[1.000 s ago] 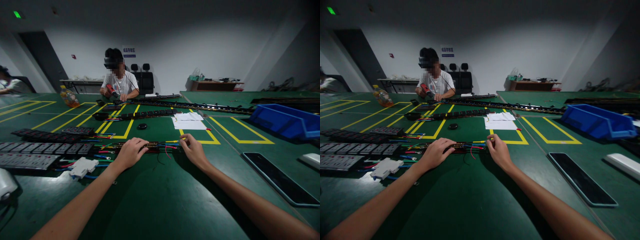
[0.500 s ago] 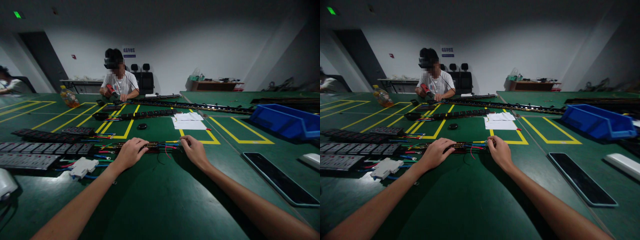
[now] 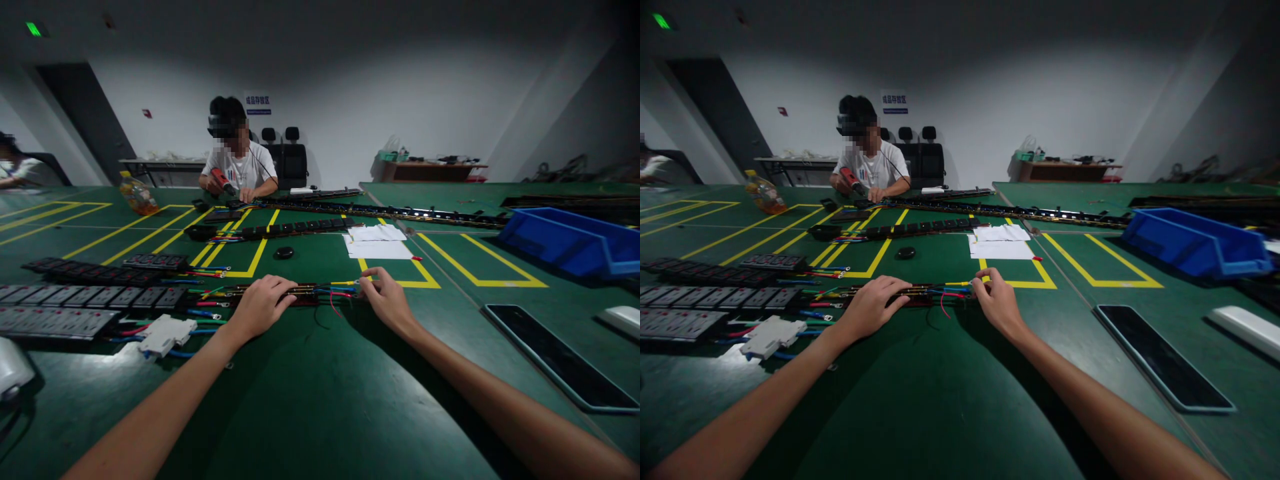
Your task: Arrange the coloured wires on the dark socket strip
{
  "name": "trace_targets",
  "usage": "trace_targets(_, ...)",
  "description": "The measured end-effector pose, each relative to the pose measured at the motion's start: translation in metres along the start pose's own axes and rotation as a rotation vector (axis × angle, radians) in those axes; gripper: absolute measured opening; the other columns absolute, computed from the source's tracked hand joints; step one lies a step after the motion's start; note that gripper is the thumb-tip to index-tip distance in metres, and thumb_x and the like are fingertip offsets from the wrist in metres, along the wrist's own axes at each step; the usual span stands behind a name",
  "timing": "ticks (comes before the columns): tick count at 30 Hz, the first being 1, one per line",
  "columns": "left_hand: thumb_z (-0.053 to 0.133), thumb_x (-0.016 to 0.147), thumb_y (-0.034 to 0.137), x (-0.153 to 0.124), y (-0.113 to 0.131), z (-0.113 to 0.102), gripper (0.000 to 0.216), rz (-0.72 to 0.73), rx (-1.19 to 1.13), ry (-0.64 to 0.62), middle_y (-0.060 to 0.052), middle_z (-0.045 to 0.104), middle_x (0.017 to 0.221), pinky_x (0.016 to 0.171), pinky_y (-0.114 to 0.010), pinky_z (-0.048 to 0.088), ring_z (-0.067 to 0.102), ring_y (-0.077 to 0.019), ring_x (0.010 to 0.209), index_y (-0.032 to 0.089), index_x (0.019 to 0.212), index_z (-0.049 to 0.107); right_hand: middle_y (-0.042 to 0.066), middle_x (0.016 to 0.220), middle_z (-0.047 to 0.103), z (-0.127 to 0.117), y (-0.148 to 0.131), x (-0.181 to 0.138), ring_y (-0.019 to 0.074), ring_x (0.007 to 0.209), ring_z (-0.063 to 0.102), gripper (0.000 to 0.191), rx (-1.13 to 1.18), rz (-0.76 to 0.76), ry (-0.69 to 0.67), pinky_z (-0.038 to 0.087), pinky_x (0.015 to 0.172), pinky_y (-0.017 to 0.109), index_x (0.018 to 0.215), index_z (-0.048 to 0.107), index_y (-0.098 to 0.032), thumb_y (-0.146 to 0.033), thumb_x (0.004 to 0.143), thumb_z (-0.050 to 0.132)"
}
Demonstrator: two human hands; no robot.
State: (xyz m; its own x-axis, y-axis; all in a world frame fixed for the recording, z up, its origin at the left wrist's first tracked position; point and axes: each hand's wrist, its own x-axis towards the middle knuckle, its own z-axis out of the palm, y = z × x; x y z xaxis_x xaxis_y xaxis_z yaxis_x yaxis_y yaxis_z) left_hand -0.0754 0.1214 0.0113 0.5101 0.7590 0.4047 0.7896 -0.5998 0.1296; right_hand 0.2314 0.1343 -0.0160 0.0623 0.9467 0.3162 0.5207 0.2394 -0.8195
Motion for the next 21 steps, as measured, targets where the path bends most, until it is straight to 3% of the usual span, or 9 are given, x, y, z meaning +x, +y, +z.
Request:
trace_targets(3, 0.055, 0.102, 0.034, 0.0001, -0.0004, 0.0005, 0.027, 0.006, 0.006, 0.0, -0.008, 0.071, 0.119, 0.094, -0.045, 0.054, 0.064, -0.0249, 0.11, 0.022, 0.124, 0.066, 0.002, 0.065, 0.073, -0.0013, -0.0024, -0.0028, 0.023, 0.059, 0.068, 0.037, 0.03, 0.025, -0.115, 0.046, 0.059, 0.032, 0.113, 0.058, -0.02, -0.049, 0.091, 0.055)
trace_targets(7, 0.055, 0.102, 0.034, 0.0001, -0.0006, 0.0009, 0.028, 0.008, 0.014, 0.0, -0.008, 0.071, 0.119, 0.095, -0.045, 0.054, 0.064, -0.025, 0.11, 0.022, 0.124, 0.066, 0.003, 0.071, 0.075, -0.0034, -0.0058, -0.0056, 0.0202, 0.058, 0.066, 0.045, 0.045, -0.074, -0.246, 0.042, 0.056, 0.03, 0.125, 0.055, -0.018, -0.047, 0.091, 0.06)
trace_targets(10, 0.055, 0.102, 0.034, 0.0001, -0.0004, 0.0009, 0.028, 0.005, 0.01, 0.0, -0.008, 0.071, 0.119, 0.094, -0.045, 0.054, 0.064, -0.0248, 0.109, 0.022, 0.124, 0.067, 0.005, 0.077, 0.075, -0.0039, -0.006, -0.0049, 0.021, 0.067, 0.068, 0.041, 0.07, -0.134, -0.272, 0.045, 0.062, 0.032, 0.122, 0.059, -0.018, -0.045, 0.091, 0.06)
trace_targets(15, 0.055, 0.102, 0.034, 0.0006, 0.0001, 0.001, 0.028, 0.004, 0.007, 0.004, -0.008, 0.071, 0.12, 0.094, -0.044, 0.054, 0.064, -0.0246, 0.11, 0.022, 0.124, 0.067, 0.005, 0.081, 0.074, -0.0048, -0.0016, 0.0004, 0.0229, 0.08, 0.071, 0.046, 0.182, -0.1, -0.321, 0.048, 0.07, 0.033, 0.128, 0.058, -0.017, -0.045, 0.092, 0.057)
trace_targets(21, 0.055, 0.102, 0.034, 0.0003, 0.0004, 0.0005, 0.028, 0.003, 0.01, -0.005, -0.008, 0.071, 0.119, 0.093, -0.045, 0.054, 0.063, -0.0249, 0.11, 0.021, 0.124, 0.066, 0.002, 0.078, 0.07, -0.0049, 0.0018, 0.0026, 0.0204, 0.076, 0.067, 0.053, 0.19, -0.159, -0.323, 0.047, 0.069, 0.032, 0.137, 0.053, -0.016, -0.043, 0.092, 0.06)
